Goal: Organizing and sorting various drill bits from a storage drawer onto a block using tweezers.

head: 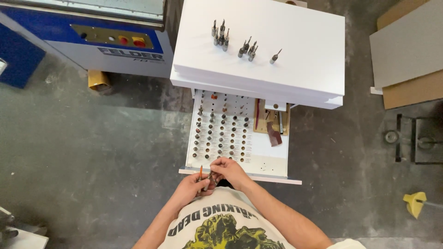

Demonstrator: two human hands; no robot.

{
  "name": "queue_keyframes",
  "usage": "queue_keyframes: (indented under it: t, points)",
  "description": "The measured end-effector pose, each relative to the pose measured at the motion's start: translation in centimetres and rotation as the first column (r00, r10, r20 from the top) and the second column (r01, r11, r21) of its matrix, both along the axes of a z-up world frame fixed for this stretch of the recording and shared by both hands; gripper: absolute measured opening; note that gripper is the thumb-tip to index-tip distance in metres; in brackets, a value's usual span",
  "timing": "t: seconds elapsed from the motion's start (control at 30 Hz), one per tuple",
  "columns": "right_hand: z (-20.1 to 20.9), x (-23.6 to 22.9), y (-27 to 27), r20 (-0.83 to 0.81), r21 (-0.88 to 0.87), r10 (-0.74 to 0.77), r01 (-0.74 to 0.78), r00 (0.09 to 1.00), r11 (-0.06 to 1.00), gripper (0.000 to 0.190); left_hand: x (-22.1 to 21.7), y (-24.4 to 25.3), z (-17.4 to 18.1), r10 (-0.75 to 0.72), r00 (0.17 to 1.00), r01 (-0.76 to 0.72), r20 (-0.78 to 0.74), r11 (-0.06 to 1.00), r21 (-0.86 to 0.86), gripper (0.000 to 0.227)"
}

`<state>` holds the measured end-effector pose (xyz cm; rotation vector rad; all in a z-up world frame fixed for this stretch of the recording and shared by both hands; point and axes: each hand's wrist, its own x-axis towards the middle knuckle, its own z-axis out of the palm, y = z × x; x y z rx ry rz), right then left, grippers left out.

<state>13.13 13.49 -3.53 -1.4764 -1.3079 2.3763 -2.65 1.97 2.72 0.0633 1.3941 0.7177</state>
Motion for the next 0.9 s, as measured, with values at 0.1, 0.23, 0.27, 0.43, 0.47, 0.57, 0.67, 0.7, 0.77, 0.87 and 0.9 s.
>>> queue_keyframes:
  t: [0.1,0.23,0.27,0.43,0.47,0.57,0.67,0.7,0.77,0.87,0.9]
  points:
    - [0.1,0.1,0.0,0.005,0.009,0.029,-0.029,1.000,1.000,0.011,-0.4,0.2,1.8,-0.082,0.997,0.081,-0.015,0.996,-0.029,0.033]
    - [-0.9,0.5,-0.5,-0.009,0.068,0.054,-0.054,0.998,0.996,0.010,-0.4,0.3,2.8,-0.194,0.981,0.191,-0.027,0.978,-0.089,0.037]
    - [-1.2,0.6,-0.7,-0.017,0.085,0.042,-0.041,0.999,0.996,0.011,-0.3,-0.1,1.7,-0.133,0.991,0.133,-0.002,0.990,-0.056,0.032]
    - [0.0,0.2,-1.4,0.051,0.124,0.056,-0.062,0.997,0.990,0.015,-0.3,-0.6,0.6,-0.127,0.992,0.127,0.009,0.991,-0.038,0.030]
    - [0.4,0.1,-1.6,0.071,0.109,0.070,-0.077,0.995,0.991,0.009,-0.3,-0.6,0.9,-0.141,0.990,0.141,0.010,0.989,-0.051,0.031]
    - [-1.3,0.6,-2.6,0.030,0.061,0.039,-0.041,0.999,0.997,0.009,-0.3,-1.0,0.2,-0.159,0.987,0.160,0.014,0.986,-0.056,0.029]
    - [-0.7,0.7,-2.7,0.006,0.058,0.019,-0.019,1.000,0.998,0.009,-0.3,-1.2,-0.2,-0.191,0.982,0.191,0.003,0.981,-0.044,0.032]
    - [0.1,0.7,-2.7,0.044,0.086,0.043,-0.047,0.998,0.995,0.012,-0.2,-1.3,-0.2,-0.220,0.976,0.219,-0.007,0.975,-0.043,0.041]
    - [0.3,0.8,-3.0,0.091,0.133,0.048,-0.060,0.995,0.989,0.019,-0.2,-1.4,-0.4,-0.217,0.976,0.217,-0.009,0.975,-0.037,0.036]
    - [0.6,0.9,-3.4,0.136,0.180,0.050,-0.074,0.989,0.981,0.028,-0.2,-1.6,-0.6,-0.228,0.974,0.228,-0.010,0.973,-0.029,0.032]
    - [0.8,0.9,-3.5,0.135,0.179,0.049,-0.073,0.990,0.981,0.029,-0.2,-1.7,-0.7,-0.242,0.970,0.241,-0.008,0.970,-0.029,0.032]
